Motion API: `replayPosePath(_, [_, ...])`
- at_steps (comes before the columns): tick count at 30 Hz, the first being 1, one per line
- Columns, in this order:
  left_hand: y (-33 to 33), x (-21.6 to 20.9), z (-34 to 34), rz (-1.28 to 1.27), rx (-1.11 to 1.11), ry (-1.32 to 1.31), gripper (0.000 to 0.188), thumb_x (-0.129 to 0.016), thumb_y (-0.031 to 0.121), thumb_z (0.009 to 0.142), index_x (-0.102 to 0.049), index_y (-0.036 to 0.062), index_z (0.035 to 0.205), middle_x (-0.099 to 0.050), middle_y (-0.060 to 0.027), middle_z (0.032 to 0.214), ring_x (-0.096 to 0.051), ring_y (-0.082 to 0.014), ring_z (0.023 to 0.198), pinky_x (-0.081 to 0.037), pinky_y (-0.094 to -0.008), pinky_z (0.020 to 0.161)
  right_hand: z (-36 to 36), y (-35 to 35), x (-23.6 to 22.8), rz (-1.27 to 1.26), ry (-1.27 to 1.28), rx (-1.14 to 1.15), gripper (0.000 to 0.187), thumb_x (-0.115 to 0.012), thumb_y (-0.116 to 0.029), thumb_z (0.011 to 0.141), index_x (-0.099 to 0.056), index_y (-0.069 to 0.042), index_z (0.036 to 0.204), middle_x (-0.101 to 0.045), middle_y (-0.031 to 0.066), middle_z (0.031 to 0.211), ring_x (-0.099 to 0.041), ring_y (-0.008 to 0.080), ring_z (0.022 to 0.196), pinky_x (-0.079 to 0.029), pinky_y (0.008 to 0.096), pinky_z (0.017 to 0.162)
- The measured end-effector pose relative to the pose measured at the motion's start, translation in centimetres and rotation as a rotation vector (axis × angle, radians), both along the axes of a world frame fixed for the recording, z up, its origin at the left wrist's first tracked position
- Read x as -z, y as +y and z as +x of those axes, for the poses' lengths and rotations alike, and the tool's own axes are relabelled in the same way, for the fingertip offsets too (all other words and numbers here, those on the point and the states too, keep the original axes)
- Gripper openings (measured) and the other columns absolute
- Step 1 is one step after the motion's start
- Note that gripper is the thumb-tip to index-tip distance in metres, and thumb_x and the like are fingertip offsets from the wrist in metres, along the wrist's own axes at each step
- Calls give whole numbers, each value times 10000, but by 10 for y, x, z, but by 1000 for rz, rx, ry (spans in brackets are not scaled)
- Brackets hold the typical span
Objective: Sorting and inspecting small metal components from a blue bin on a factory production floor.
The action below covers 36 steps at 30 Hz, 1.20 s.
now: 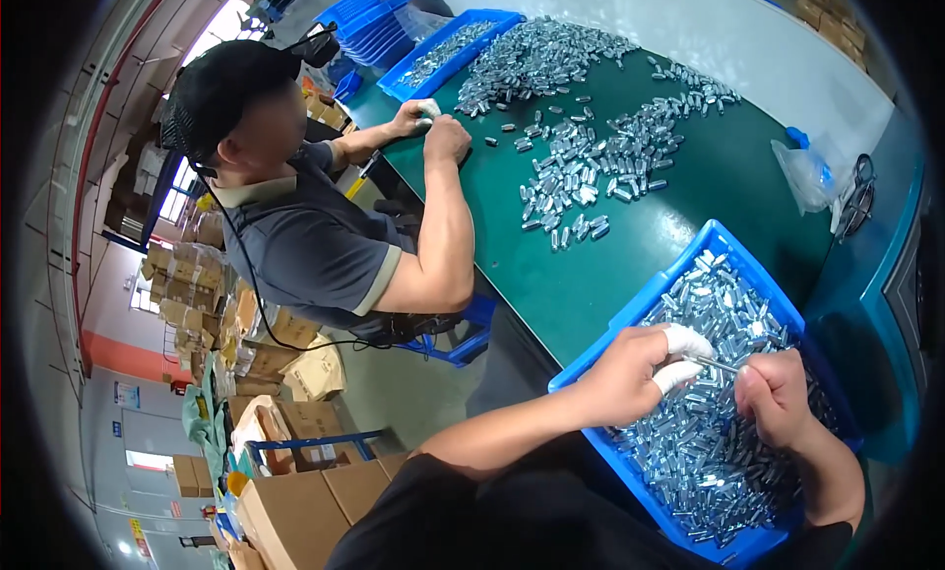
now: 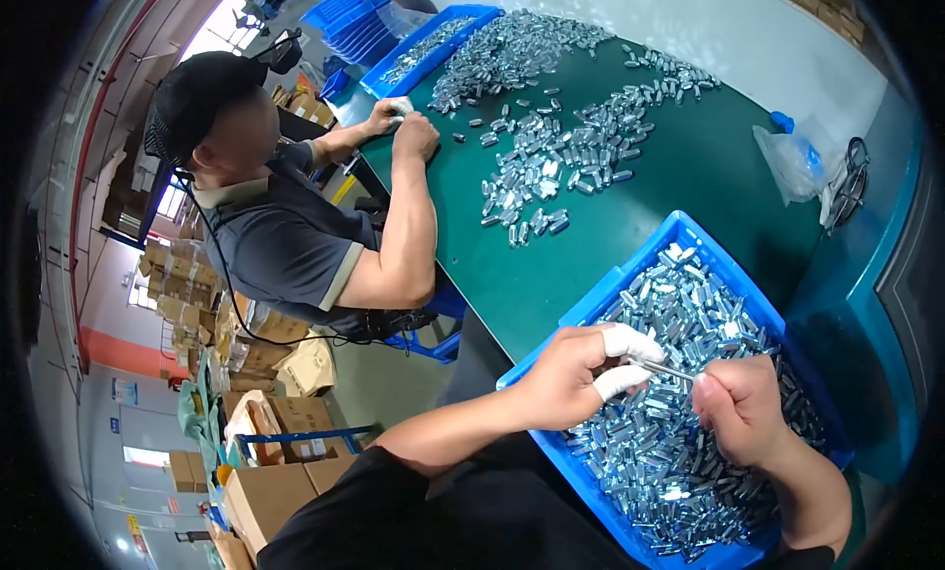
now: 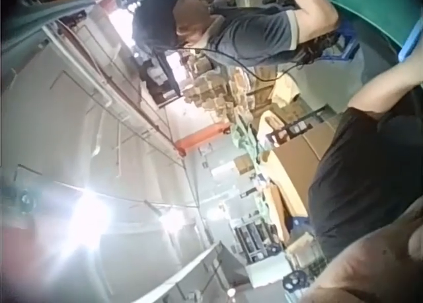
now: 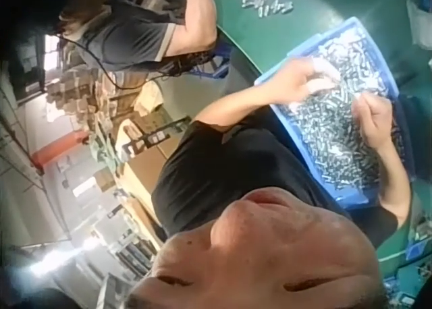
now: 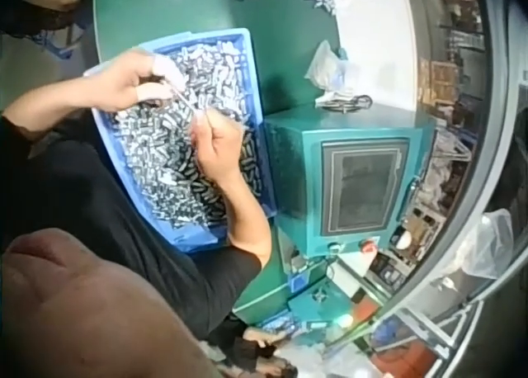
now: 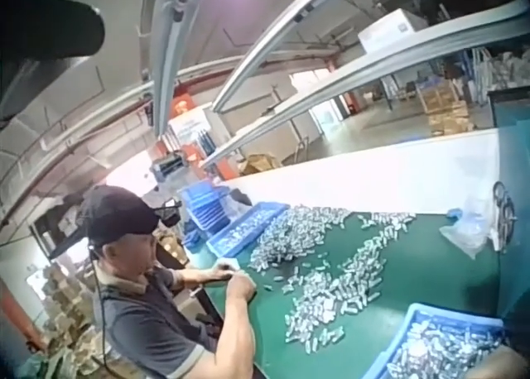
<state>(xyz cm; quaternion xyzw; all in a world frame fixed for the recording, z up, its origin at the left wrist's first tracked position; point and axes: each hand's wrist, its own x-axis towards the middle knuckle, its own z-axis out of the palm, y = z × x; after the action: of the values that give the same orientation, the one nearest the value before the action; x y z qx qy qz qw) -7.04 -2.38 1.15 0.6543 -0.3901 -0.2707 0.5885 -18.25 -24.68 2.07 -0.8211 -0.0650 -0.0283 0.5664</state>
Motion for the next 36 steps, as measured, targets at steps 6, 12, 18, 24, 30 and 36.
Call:
replayPosePath(6, [0, 15, 3, -102, -70, 243, 234, -621, 4, 973, -623, -1, 1207, -692, -85, 968, -680, -134, 858, -561, -285, 764, 2, -2, -9, -50, 10, 24, 388, -502, -122, 977, -558, -55, 599, -534, 45, 496, -541, 175, 420, -397, 300, 448])
replayPosePath(12, [-3, 11, -2, -71, 7, 66, 249, -636, 4, 966, -621, 0, 1215, -705, -82, 910, -693, -132, 811, -565, -282, 718, -1, 0, 7, -190, -134, -35, 282, -590, -96, 914, -541, -53, 639, -511, 85, 553, -528, 267, 467, -391, 369, 478])
replayPosePath(18, [-4, 5, -9, 20, 94, 351, 156, -690, 27, 936, -576, 10, 1040, -707, -66, 819, -701, -123, 769, -565, -272, 656, -2, 8, 15, -327, -353, -38, 189, -645, -75, 856, -537, -61, 702, -501, 103, 590, -514, 303, 486, -379, 411, 483])
replayPosePath(24, [-8, 10, -7, -72, 106, -234, 159, -778, 91, 852, -654, 41, 937, -691, -126, 816, -699, -294, 712, -524, -362, 603, -11, 10, 2, 11, 195, -110, 297, -577, -190, 962, -596, -65, 693, -538, 53, 558, -524, 203, 472, -400, 342, 485])
replayPosePath(30, [-8, 4, -8, -117, 5, -279, 213, -790, 8, 807, -661, -2, 977, -703, -129, 853, -698, -295, 696, -543, -337, 594, 0, 7, -9, 416, 604, -140, 420, -510, -295, 1042, -623, -50, 720, -577, 10, 550, -508, 81, 481, -391, 244, 484])
replayPosePath(36, [-9, 16, -13, -120, -1, -398, 180, -766, 52, 848, -681, 34, 1006, -708, -114, 849, -702, -271, 737, -537, -352, 644, -6, 7, -13, 32, 215, -138, 402, -536, -206, 994, -593, -40, 632, -553, 37, 498, -526, 111, 448, -387, 267, 463])
